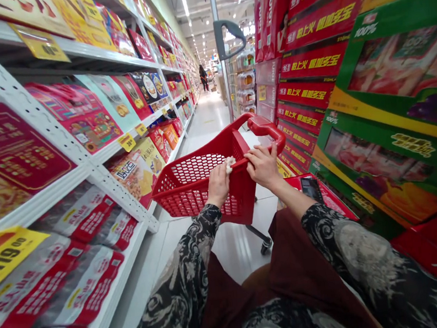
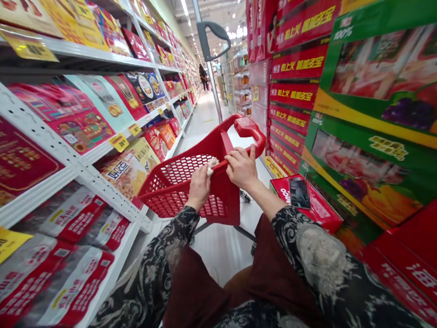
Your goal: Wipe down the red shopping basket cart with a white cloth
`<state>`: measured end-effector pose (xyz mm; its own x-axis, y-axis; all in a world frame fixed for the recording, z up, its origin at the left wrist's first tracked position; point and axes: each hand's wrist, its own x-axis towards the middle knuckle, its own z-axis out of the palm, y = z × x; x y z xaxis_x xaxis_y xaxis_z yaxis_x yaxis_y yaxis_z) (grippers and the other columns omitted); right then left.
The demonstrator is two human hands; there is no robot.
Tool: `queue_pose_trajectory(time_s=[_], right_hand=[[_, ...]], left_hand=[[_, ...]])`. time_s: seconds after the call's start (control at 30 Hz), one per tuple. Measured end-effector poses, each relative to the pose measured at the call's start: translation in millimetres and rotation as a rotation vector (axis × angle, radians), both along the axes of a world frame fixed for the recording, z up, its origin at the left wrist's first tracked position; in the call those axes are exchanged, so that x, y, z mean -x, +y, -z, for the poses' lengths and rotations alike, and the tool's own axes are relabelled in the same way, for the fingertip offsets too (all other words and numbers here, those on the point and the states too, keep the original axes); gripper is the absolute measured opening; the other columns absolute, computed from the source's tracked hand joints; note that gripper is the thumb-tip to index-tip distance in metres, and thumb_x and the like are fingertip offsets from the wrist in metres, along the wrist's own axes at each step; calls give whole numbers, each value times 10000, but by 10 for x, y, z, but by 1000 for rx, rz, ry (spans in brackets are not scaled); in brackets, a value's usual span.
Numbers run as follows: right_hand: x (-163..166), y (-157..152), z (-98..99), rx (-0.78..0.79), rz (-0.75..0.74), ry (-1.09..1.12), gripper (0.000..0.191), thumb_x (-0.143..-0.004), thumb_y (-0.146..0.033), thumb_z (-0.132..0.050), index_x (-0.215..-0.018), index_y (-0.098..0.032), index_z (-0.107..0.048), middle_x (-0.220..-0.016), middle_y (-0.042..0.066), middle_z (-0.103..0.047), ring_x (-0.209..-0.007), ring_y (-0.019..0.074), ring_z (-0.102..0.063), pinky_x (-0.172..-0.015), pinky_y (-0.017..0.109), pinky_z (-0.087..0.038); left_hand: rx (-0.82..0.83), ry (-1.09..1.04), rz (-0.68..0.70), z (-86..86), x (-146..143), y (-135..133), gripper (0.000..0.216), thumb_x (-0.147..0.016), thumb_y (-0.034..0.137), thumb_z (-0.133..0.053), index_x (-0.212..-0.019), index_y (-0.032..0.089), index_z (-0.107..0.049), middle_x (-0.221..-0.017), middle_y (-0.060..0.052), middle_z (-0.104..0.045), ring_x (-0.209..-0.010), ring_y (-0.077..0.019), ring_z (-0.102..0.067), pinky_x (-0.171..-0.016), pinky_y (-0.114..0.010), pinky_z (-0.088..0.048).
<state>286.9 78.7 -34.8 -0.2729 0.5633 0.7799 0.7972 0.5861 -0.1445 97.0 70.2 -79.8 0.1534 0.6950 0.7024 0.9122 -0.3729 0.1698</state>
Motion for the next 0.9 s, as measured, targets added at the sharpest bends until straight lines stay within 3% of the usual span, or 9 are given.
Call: queue_pose_trajectory(time_s=[0.13,0.27,0.37,0.47,0.63,0.9], right_hand=[[-66,-49,9,-8,-17,-52,296,-855,-214,-474,-1089,-213,-655,-1136,51,-667,-1179,258,-481,-1133,549,53],[-141,-42,-7,13,-24,-69,296,-863,-206,-465,-1087,-223,-658,-1149,46,-663,-1185,247,-482,-1138,538,31],[-108,-10,-13,19,40,3,263,-870,-242,-469,-1020,-226,-684,-1092,41,-679,-1184,249,-480,-1135,540,39],[-16,-12,-9,20,114,55,253,-868,-270,-473,-976,-234,-699,-1061,44,-678,-1202,260,-455,-1131,549,50],[126,-165,37,43,159,45,299,-892,-268,-430,-1061,-229,-673,-1182,59,-628,-1269,276,-396,-1127,565,40],[156,-251,55,94,100,-2,295,-914,-309,-428,-1096,-271,-658,-1273,49,-580,-1318,298,-338,-1111,605,27]], left_hand=[[17,104,22,-61,-5,-120,423,-915,175,-320,-1310,112,-456,-1300,-167,-534,-1173,-222,-486,-1026,-394,-353],[119,93,-255,30,444,-256,411,-897,196,-342,-1269,177,-513,-1184,-139,-622,-1068,-259,-559,-1074,-576,-207],[151,88,-299,103,656,-277,407,-892,219,-349,-1250,155,-531,-1135,-144,-641,-1037,-261,-569,-1068,-558,-216],[147,69,-311,118,637,-279,405,-886,224,-350,-1227,134,-550,-1108,-148,-649,-1028,-265,-563,-1043,-520,-258],[122,46,-345,129,563,-371,416,-878,232,-360,-1234,128,-550,-1083,-142,-652,-995,-262,-561,-1017,-491,-277],[123,25,-384,144,594,-543,420,-880,235,-357,-1255,159,-530,-1132,-142,-633,-1036,-257,-544,-1038,-507,-260]])
